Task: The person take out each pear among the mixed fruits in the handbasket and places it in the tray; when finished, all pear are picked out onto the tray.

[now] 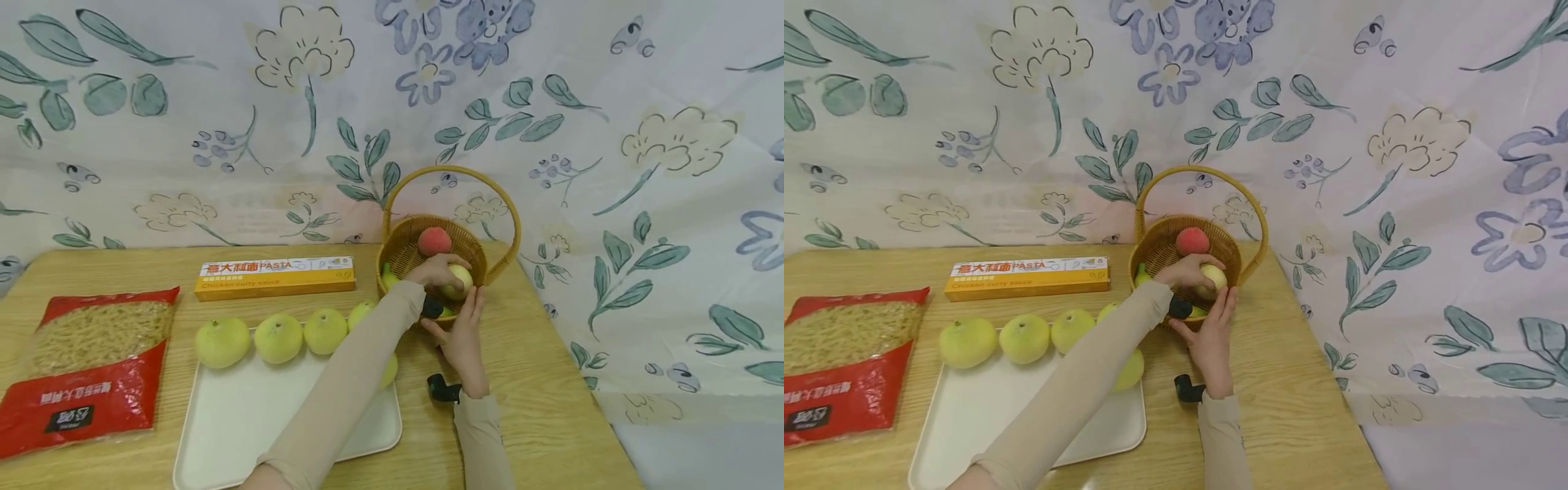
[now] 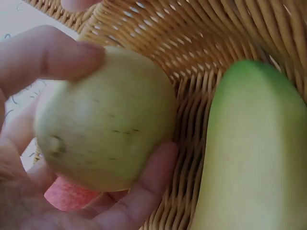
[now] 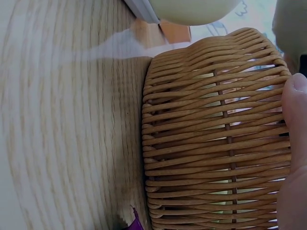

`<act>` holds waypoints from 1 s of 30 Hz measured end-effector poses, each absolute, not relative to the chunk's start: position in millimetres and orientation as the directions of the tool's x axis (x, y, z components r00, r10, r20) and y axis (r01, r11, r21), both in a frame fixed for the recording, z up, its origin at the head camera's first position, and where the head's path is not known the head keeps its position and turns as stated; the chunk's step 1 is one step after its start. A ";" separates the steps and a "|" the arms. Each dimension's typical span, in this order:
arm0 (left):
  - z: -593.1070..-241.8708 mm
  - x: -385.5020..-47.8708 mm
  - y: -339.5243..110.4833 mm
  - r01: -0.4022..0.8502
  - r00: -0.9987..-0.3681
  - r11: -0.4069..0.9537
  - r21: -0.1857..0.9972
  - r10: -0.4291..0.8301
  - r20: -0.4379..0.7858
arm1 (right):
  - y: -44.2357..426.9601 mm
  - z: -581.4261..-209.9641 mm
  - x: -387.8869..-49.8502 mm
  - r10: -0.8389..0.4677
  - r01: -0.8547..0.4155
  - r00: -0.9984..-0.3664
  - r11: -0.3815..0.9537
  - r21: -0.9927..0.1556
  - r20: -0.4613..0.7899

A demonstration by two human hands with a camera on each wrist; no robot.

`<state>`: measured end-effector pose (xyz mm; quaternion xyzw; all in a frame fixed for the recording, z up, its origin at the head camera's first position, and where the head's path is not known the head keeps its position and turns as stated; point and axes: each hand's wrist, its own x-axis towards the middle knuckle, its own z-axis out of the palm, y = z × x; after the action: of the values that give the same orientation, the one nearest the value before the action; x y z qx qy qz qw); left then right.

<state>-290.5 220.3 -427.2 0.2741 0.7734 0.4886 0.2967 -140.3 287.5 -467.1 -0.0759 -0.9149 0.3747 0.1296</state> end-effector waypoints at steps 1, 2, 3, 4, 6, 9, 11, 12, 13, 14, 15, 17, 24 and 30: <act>-426.0 -290.2 218.8 0.143 -0.678 0.375 0.916 0.712 -0.185 | 287.0 -466.6 -139.9 0.237 0.046 -0.956 0.705 -0.707 0.174; -424.8 -290.2 217.4 0.151 -0.680 0.378 0.913 0.710 -0.182 | 286.5 -466.0 -139.6 0.239 0.054 -0.957 0.705 -0.707 0.165; -422.9 -289.8 215.8 0.154 -0.681 0.381 0.912 0.709 -0.181 | 286.3 -465.5 -139.5 0.240 0.061 -0.958 0.704 -0.708 0.155; -421.0 -289.5 214.2 0.159 -0.683 0.381 0.911 0.709 -0.178 | 286.4 -465.0 -139.3 0.243 0.068 -0.959 0.701 -0.710 0.147; -417.2 -288.6 210.8 0.150 -0.689 0.381 0.912 0.702 -0.180 | 286.7 -464.5 -139.4 0.247 0.087 -0.961 0.698 -0.710 0.126; -410.8 -286.2 204.3 0.153 -0.711 0.382 0.911 0.683 -0.166 | 287.7 -464.8 -140.0 0.241 0.096 -0.964 0.707 -0.701 0.111; -407.2 -284.0 198.9 0.171 -0.731 0.380 0.909 0.668 -0.142 | 288.0 -465.5 -140.3 0.230 0.086 -0.966 0.721 -0.687 0.120; -405.6 -282.7 195.9 0.183 -0.739 0.382 0.906 0.661 -0.130 | 287.9 -465.8 -140.3 0.227 0.080 -0.966 0.725 -0.684 0.127; -404.2 -281.5 192.9 0.203 -0.747 0.387 0.900 0.655 -0.114 | 287.9 -466.2 -140.3 0.225 0.078 -0.965 0.730 -0.679 0.132; -403.2 -280.4 189.6 0.218 -0.753 0.393 0.893 0.650 -0.102 | 287.8 -466.5 -140.3 0.226 0.077 -0.965 0.735 -0.674 0.136; -402.4 -279.0 186.3 0.231 -0.757 0.398 0.888 0.646 -0.093 | 287.5 -466.7 -140.1 0.226 0.076 -0.964 0.738 -0.671 0.140; -401.1 -276.6 179.9 0.249 -0.769 0.410 0.878 0.634 -0.078 | 287.5 -466.7 -140.0 0.233 0.079 -0.962 0.738 -0.670 0.143; -394.9 -266.6 156.2 0.299 -0.803 0.459 0.836 0.594 -0.039 | 286.6 -465.6 -138.4 0.244 0.084 -0.959 0.726 -0.682 0.142; -386.3 -255.7 132.3 0.307 -0.819 0.446 0.841 0.574 -0.006 | 286.2 -465.6 -139.3 0.251 0.071 -0.953 0.729 -0.681 0.169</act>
<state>-255.7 132.3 -386.3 0.2629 0.8376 0.4558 0.1466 -139.3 286.2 -465.6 -0.0876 -0.9212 0.3576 0.1260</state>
